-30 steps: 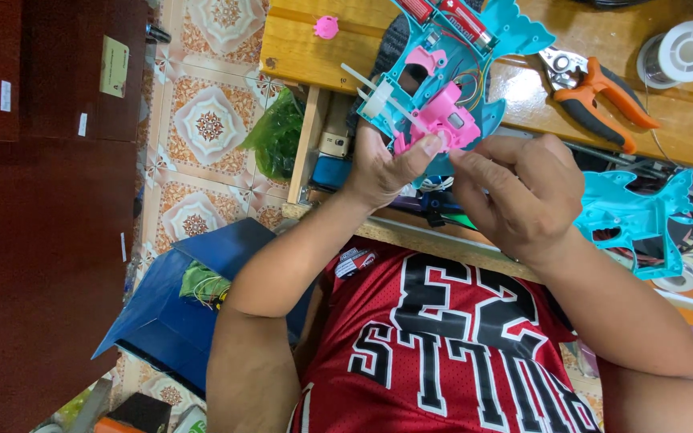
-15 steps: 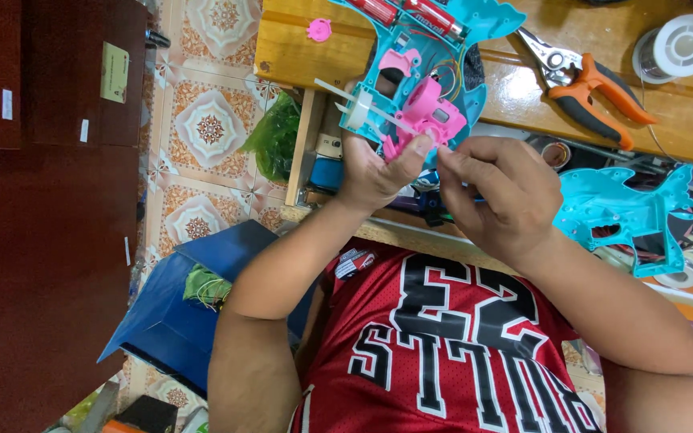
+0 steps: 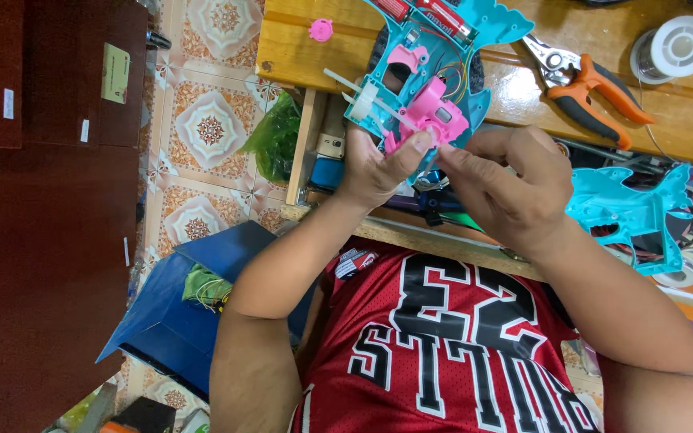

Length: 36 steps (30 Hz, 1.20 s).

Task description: The person holds a disassembled blue and pink toy gun and inserts a white plastic rod into a pink internal component. The person repeatedly pushes and adjusts the rod within the mechanism while holding the toy steady.

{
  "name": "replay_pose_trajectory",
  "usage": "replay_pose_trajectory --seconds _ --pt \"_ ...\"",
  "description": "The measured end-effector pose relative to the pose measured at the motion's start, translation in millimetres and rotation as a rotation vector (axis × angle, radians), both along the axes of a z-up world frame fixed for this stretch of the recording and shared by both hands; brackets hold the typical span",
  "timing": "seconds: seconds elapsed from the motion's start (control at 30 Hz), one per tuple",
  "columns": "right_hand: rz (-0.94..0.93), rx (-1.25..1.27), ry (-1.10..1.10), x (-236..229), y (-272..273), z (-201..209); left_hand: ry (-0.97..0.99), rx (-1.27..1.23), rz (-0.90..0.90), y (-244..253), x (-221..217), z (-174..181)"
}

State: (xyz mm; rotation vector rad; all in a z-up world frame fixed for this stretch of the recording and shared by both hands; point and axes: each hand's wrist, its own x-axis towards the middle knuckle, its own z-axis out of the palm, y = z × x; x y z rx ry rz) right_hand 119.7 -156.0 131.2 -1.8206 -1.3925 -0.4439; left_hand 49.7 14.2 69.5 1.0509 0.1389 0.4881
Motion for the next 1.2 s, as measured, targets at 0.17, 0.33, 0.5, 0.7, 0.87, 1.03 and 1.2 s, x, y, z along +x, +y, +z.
replay_pose_trajectory --seconds 0.17,0.33,0.5,0.7,0.87,1.03,1.2 --pt "0.01 0.025 -0.066 2 5 12 0.029 -0.027 -0.038 -1 0 -2" --pt "0.029 -0.018 -0.083 5 1 12 0.034 -0.08 -0.097 0 2 -3" --pt "0.119 -0.192 -0.12 13 -8 11 0.054 0.067 -0.093 2 4 -3" --pt "0.14 -0.247 -0.109 12 -10 11 0.053 0.058 -0.129 2 2 5" --pt "0.096 -0.309 -0.156 10 -9 13 0.074 0.103 -0.109 2 0 5" --pt "0.12 -0.288 -0.152 9 -6 12 0.054 0.019 -0.133 2 1 4" --pt "0.131 -0.232 -0.122 10 -7 8 0.068 -0.026 -0.174 4 2 3"
